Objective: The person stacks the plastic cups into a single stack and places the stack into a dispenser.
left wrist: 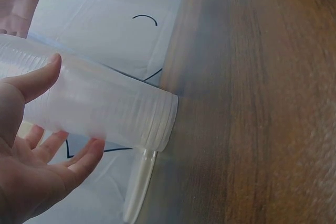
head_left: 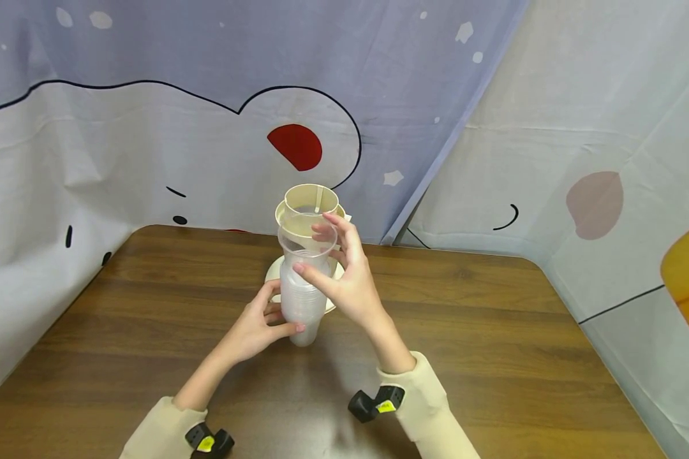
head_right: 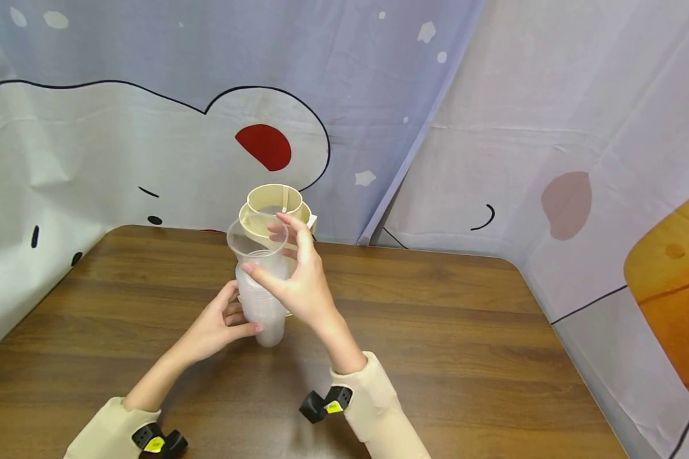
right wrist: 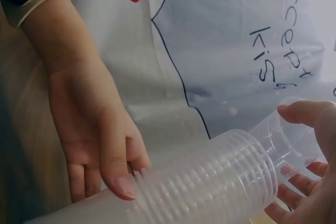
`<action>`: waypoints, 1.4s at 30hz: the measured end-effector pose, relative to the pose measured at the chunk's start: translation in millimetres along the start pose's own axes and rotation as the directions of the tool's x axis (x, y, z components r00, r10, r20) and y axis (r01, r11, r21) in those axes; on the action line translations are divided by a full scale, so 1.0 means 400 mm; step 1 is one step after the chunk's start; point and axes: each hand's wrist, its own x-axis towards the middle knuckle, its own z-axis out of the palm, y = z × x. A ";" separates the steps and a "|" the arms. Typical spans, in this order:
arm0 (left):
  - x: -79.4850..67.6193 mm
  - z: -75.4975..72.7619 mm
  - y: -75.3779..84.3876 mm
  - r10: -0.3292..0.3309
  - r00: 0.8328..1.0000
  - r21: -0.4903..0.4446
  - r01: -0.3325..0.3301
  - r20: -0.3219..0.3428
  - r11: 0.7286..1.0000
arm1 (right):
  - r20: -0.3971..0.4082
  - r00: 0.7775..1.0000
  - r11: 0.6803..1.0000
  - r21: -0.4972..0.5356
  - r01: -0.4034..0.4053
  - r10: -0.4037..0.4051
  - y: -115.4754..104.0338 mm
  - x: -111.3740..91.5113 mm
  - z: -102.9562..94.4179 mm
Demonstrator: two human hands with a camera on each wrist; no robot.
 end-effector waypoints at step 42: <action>0.000 -0.001 0.000 0.007 1.000 0.004 -0.007 0.003 1.000 | 0.113 0.990 0.985 -0.155 -0.068 0.086 0.039 -0.014 -0.004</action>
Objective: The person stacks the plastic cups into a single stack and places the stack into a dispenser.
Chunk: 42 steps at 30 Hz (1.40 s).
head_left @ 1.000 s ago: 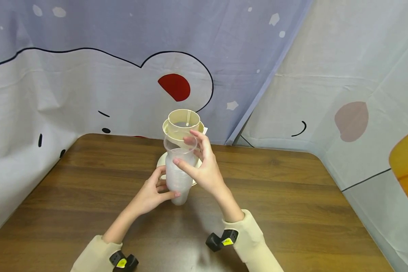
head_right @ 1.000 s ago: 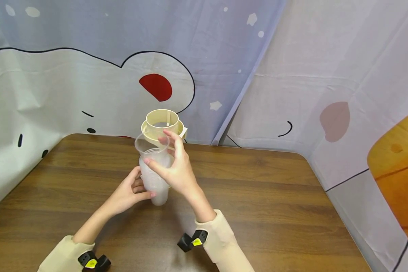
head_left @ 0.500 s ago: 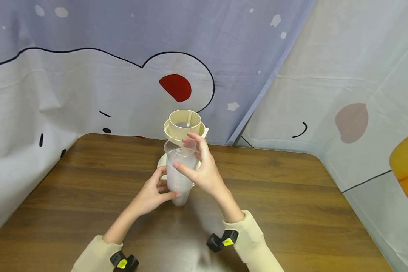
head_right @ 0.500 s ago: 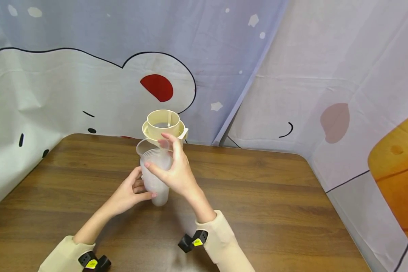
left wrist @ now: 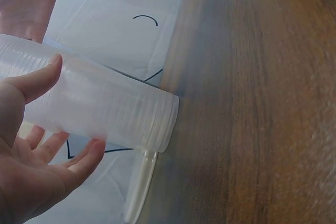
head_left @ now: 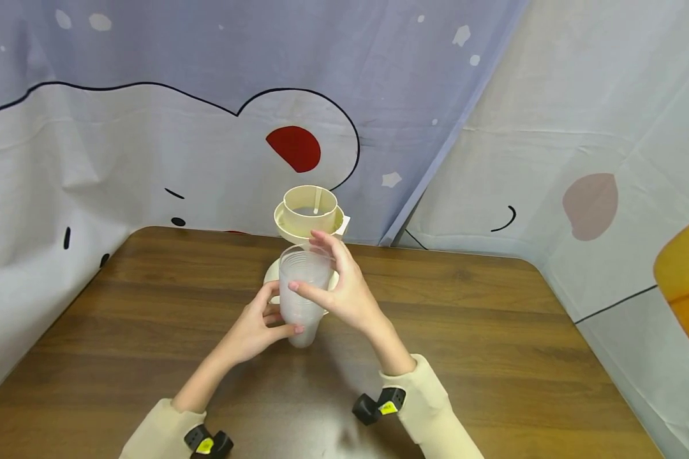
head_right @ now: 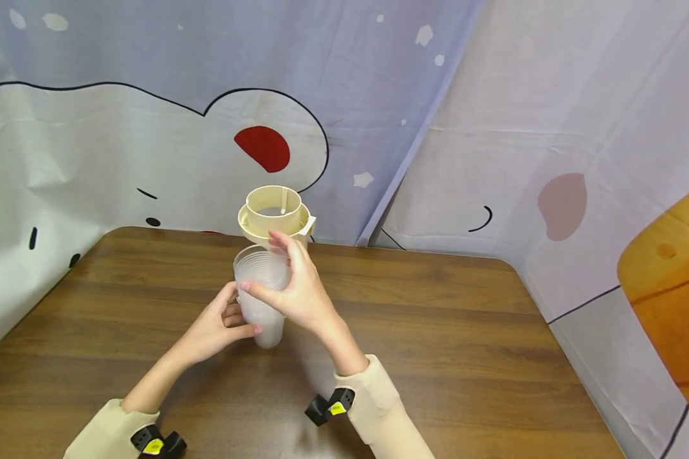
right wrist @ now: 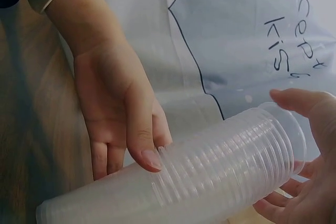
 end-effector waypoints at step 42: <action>-0.001 0.002 0.009 0.009 1.000 0.009 -0.009 -0.008 1.000 | 0.209 0.966 0.986 0.030 -0.163 0.154 0.081 -0.042 -0.038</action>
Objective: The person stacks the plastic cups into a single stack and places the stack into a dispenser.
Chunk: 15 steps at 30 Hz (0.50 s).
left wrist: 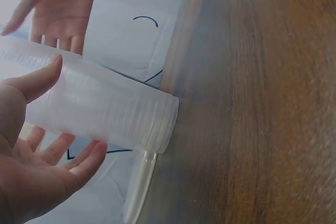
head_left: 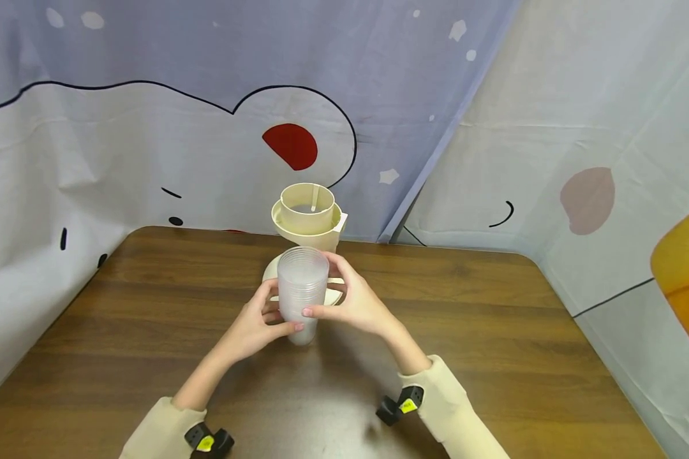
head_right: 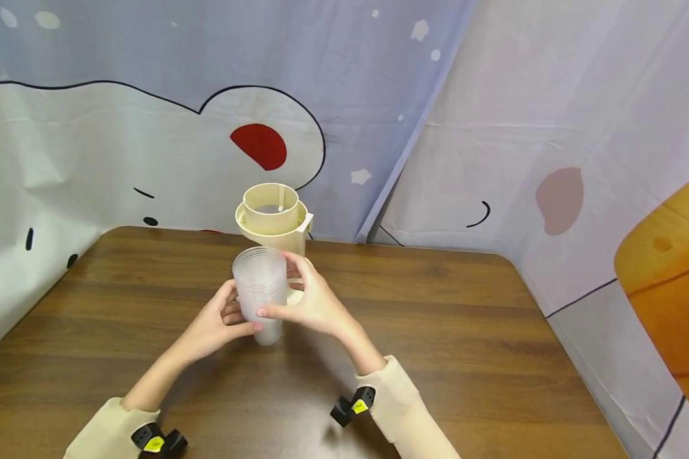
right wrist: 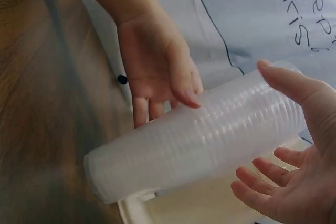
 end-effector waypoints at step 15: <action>0.003 0.002 0.003 0.015 1.000 0.045 -0.014 -0.019 0.999 | 0.092 0.996 1.000 0.028 -0.010 0.007 0.068 -0.009 0.016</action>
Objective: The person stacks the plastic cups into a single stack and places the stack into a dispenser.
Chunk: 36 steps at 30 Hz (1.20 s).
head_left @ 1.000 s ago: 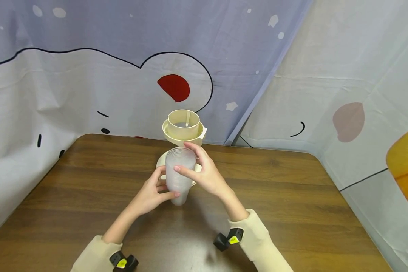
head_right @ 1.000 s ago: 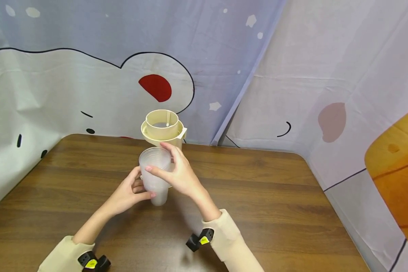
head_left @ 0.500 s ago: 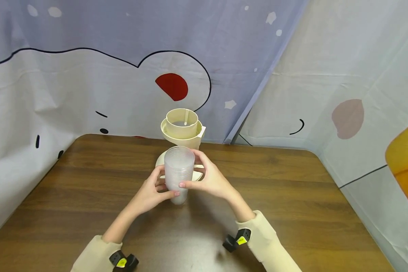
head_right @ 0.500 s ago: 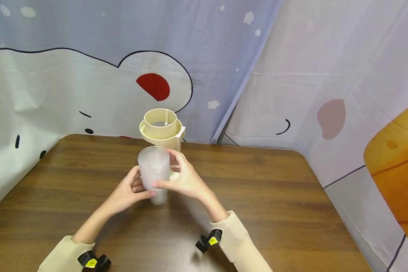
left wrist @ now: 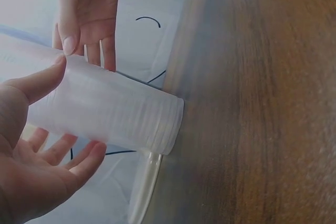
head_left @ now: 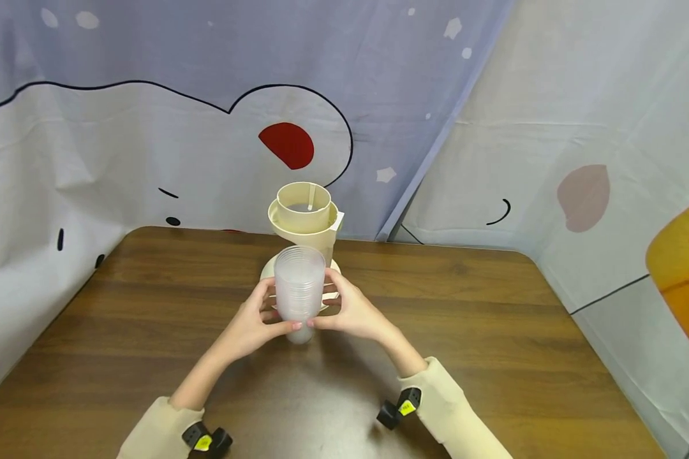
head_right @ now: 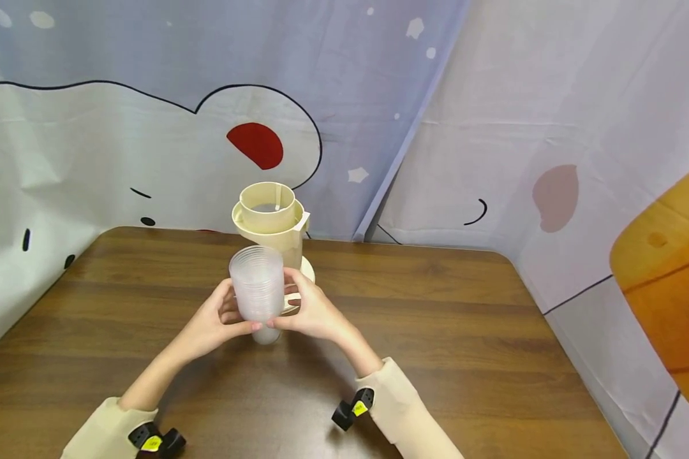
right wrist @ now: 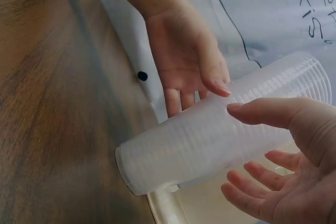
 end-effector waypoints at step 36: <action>-0.002 -0.013 0.068 0.094 0.993 0.022 -0.093 -0.073 0.995 | -0.109 0.989 0.994 -0.058 0.089 -0.095 -0.069 -0.022 -0.024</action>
